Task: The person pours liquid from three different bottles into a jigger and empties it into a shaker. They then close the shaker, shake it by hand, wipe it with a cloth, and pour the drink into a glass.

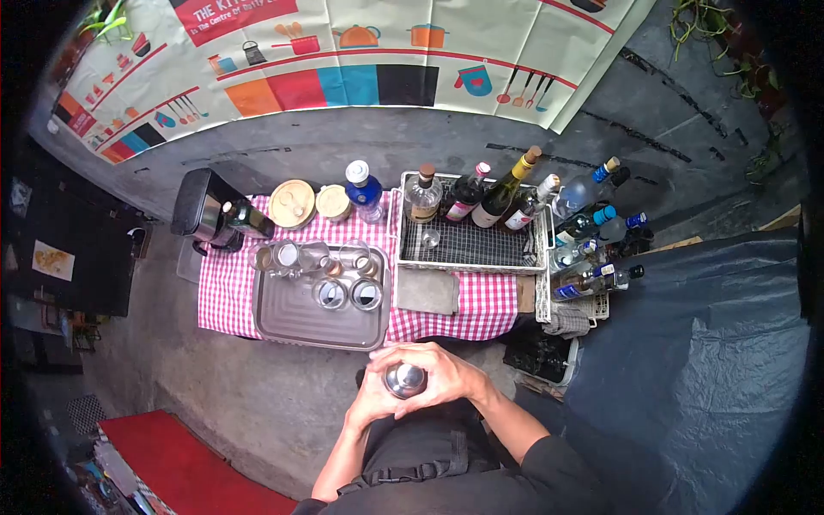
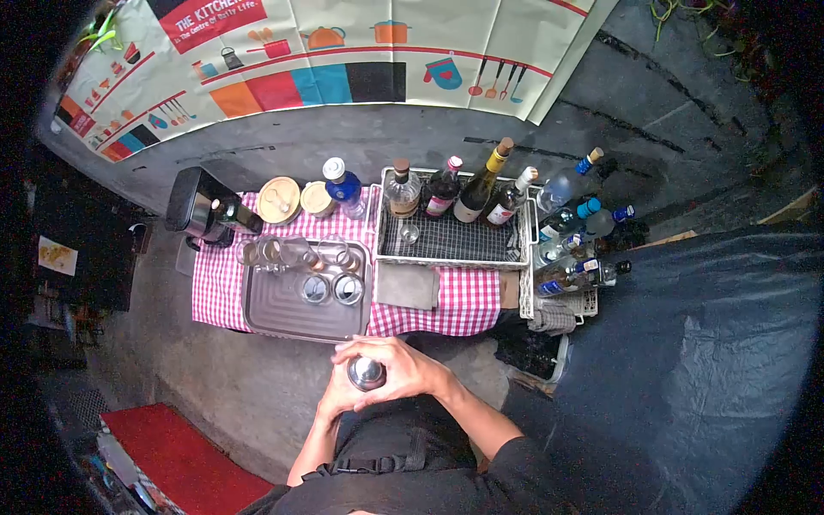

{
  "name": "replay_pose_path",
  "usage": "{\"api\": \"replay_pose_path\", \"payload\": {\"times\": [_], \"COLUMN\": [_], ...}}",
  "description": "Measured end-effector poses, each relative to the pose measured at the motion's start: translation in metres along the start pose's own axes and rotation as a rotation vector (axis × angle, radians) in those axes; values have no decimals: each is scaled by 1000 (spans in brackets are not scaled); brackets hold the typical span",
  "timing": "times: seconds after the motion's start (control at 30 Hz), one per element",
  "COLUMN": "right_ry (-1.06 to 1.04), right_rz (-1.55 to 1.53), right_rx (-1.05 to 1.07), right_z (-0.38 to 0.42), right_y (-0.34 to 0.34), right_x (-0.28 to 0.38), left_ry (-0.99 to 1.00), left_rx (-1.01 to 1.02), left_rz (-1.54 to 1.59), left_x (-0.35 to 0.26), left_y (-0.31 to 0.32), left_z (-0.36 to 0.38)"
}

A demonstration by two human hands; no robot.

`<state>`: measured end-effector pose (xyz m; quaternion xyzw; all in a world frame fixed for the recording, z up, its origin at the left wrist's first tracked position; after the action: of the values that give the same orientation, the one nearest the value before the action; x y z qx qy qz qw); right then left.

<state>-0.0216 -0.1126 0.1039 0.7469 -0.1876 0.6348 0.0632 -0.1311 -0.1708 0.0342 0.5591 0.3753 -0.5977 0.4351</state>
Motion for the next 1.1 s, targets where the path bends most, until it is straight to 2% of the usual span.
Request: {"api": "replay_pose_path", "payload": {"times": [0.07,0.13,0.2,0.3,0.33,0.4,0.47,0.53,0.6,0.63,0.67,0.73,0.8,0.87,0.93,1.0,1.07,1.1], "right_ry": [58,-15,1,4,2,-1,-15,8,-7,-13,-17,-13,-35,-48,-35,-25,105,149], "right_rz": [-34,-97,-99,-40,-27,54,113,126,183,178,174,183,213,269,348,377,149,387], "right_rx": [10,-22,-19,-213,-220,-387,-421,-545,-579,-617,-656,-671,-553,-523,-529,-526,-685,-586], "right_z": [-4,-11,-19,-29,-35,-44,-61,-74,-90,-96,-100,-109,-120,-128,-130,-130,-126,-128], "right_y": [6,12,26,51,63,83,108,130,153,162,171,186,203,214,221,234,241,246], "right_x": [0,10,13,16,17,22,32,35,39,43,46,52,65,78,85,88,83,89], "left_ry": [-2,-7,-32,-43,-65,-6,-43,-1,78,2,10,87,97,146,202,103,120,121], "left_rx": [56,115,221,238,248,287,285,263,188,207,216,199,256,308,340,326,267,210], "left_rz": [-19,-33,16,130,157,113,81,48,-30,-53,-56,-173,-189,72,42,161,93,29], "left_x": [5,4,0,-21,-20,-24,-30,-34,-39,-43,-43,-48,-50,-46,-64,-54,-52,-51], "left_y": [-5,-10,-17,-30,-37,-52,-69,-84,-103,-109,-115,-129,-138,-144,-142,-140,-140,-141], "left_z": [8,16,23,42,48,68,88,108,129,139,148,164,180,191,202,214,225,229]}}
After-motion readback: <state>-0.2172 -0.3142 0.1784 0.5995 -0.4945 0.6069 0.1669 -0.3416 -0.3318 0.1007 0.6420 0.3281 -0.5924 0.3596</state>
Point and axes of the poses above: each hand's wrist, its own z-axis away from the middle knuckle, its own y-axis out of the palm, x = y × z, the point moved 7 cm from there along -z, towards the middle knuckle, and after that the axes turned 15 degrees about x, right-handed, at the moved point
